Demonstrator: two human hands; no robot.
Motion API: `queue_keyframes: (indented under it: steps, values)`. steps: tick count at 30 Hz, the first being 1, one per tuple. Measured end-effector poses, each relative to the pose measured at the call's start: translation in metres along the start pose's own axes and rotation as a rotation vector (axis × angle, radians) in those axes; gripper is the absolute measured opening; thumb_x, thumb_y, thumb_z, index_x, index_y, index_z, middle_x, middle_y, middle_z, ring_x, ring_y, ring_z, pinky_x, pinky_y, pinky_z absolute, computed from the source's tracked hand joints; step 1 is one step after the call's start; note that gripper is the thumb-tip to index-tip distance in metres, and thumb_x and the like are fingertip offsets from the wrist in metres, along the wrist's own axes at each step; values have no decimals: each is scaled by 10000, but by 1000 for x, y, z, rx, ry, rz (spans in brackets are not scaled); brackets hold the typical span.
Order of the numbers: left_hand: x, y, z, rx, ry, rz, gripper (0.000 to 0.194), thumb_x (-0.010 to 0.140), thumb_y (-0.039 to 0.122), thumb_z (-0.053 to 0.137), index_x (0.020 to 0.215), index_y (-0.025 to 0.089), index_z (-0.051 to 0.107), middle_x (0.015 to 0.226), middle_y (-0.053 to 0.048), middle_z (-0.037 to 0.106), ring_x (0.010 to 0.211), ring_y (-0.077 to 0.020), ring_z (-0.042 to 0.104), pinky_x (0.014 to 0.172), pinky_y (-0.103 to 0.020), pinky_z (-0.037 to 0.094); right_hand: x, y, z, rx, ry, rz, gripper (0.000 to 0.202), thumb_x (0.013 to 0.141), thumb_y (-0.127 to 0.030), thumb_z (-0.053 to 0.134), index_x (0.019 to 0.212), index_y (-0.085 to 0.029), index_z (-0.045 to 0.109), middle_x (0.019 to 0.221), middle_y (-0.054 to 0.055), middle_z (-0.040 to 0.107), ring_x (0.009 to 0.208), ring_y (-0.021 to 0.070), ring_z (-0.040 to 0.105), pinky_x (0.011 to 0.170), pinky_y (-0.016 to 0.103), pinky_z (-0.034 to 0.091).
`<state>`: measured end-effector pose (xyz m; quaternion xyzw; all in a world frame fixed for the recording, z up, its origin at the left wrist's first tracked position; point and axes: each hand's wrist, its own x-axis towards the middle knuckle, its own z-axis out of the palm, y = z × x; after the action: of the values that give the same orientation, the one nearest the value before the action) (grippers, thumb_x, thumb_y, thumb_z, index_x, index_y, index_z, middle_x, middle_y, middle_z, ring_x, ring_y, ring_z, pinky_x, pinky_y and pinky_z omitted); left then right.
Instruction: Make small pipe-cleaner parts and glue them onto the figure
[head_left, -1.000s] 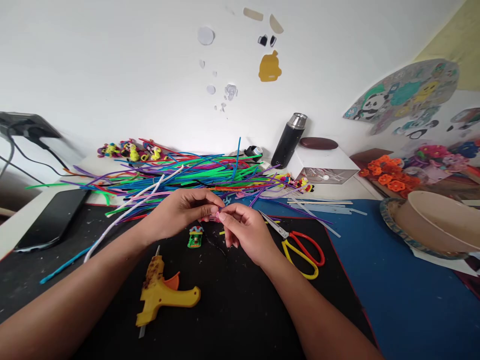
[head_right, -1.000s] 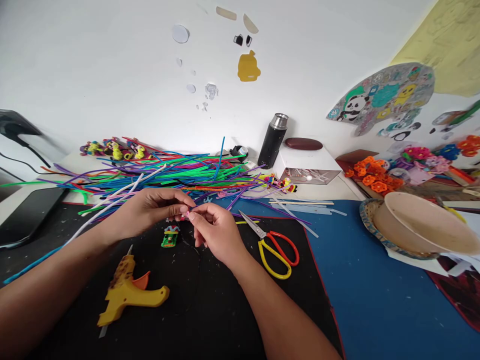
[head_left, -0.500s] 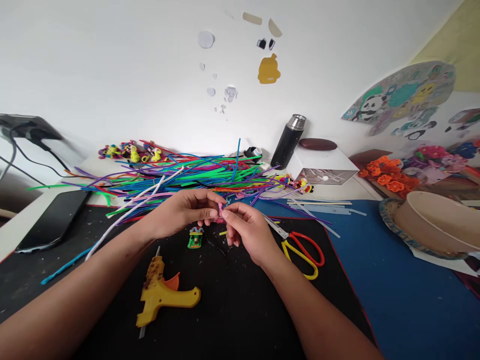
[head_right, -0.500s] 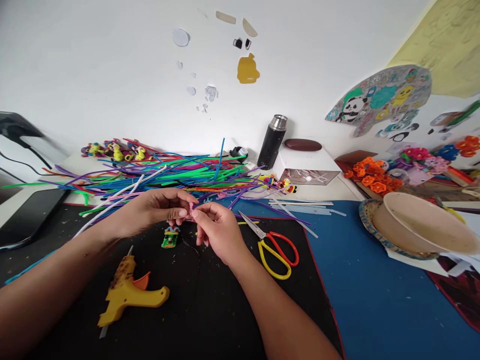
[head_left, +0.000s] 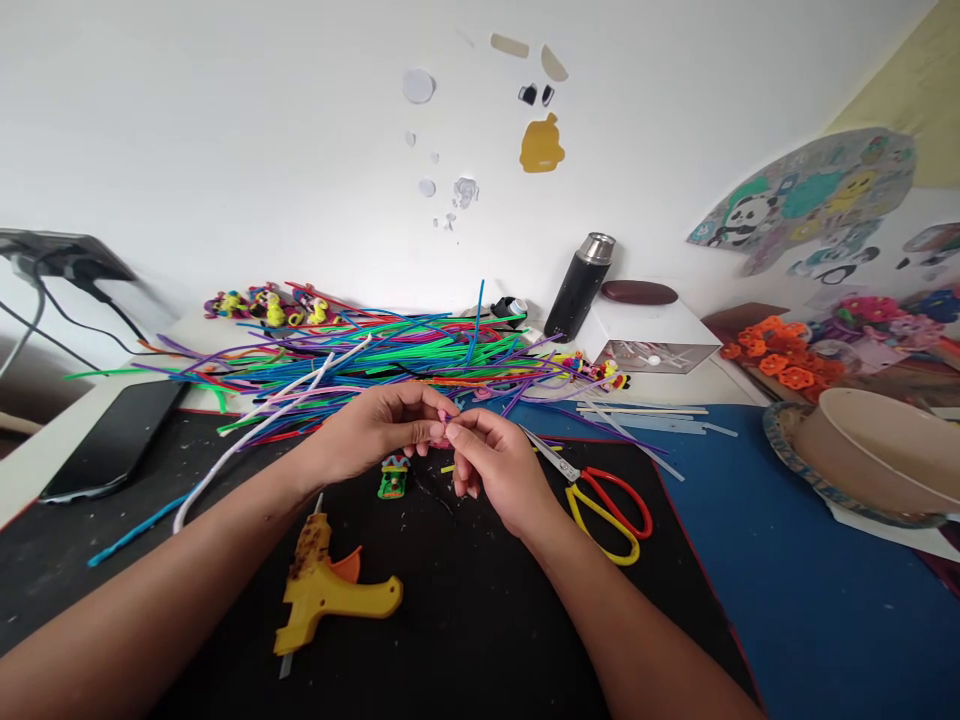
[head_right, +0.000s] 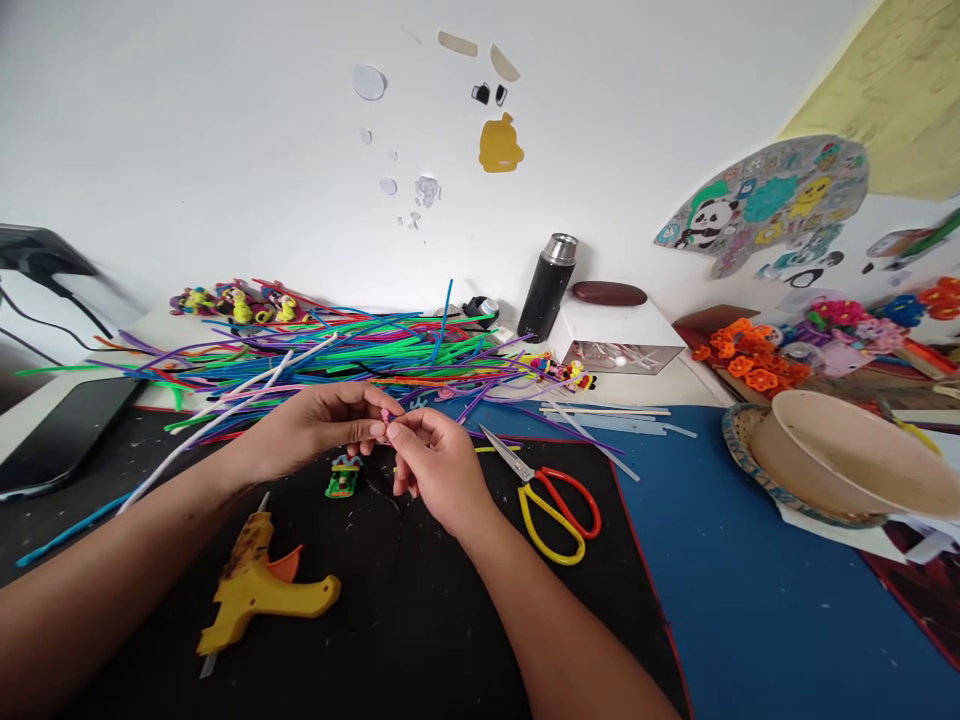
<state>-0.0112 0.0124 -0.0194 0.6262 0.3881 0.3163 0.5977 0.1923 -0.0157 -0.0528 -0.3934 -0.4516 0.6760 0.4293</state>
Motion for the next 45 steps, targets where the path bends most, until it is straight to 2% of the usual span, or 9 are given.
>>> queue_keyframes:
  steps: [15,21,28,35,41,45]
  values:
    - [0,-2,1,22,7,-5,395,913,511,875,1092,173,776,887,-11,715,744,-145,631,705,-281,542,0,2,1,-25,27,8,397,844,-572,807,898,-213,647,510,-90,557,406,118,554,406,216,342]
    - [1,-6,-7,-23,11,-56,516,885,596,882,1162,169,797,859,-28,747,737,-161,662,659,-270,513,-1,2,1,-33,33,1,400,856,-579,806,906,-206,672,521,-82,567,415,121,563,412,218,350]
    - [4,-1,-12,-8,43,-45,525,896,682,842,890,163,767,818,-27,744,671,-133,627,652,-269,512,-1,3,2,-44,37,-3,442,854,-625,819,918,-210,682,514,-87,547,412,125,552,415,227,344]
    - [2,1,-11,1,-2,-47,513,888,675,848,905,169,760,808,-20,737,691,-142,625,668,-274,502,-2,3,3,-81,31,1,449,856,-632,815,925,-208,683,521,-86,545,421,129,560,420,230,349]
    - [2,-1,-11,18,-6,-67,471,878,630,862,897,175,741,783,-8,714,693,-149,619,665,-272,490,-3,2,4,-106,14,0,416,875,-600,795,935,-200,699,525,-83,551,423,123,550,424,227,354]
    - [2,0,-12,41,23,-84,508,873,674,836,900,177,735,795,-21,717,694,-158,622,657,-274,481,-2,2,2,-114,42,-13,409,886,-599,782,946,-203,700,536,-79,557,424,125,557,422,227,355]
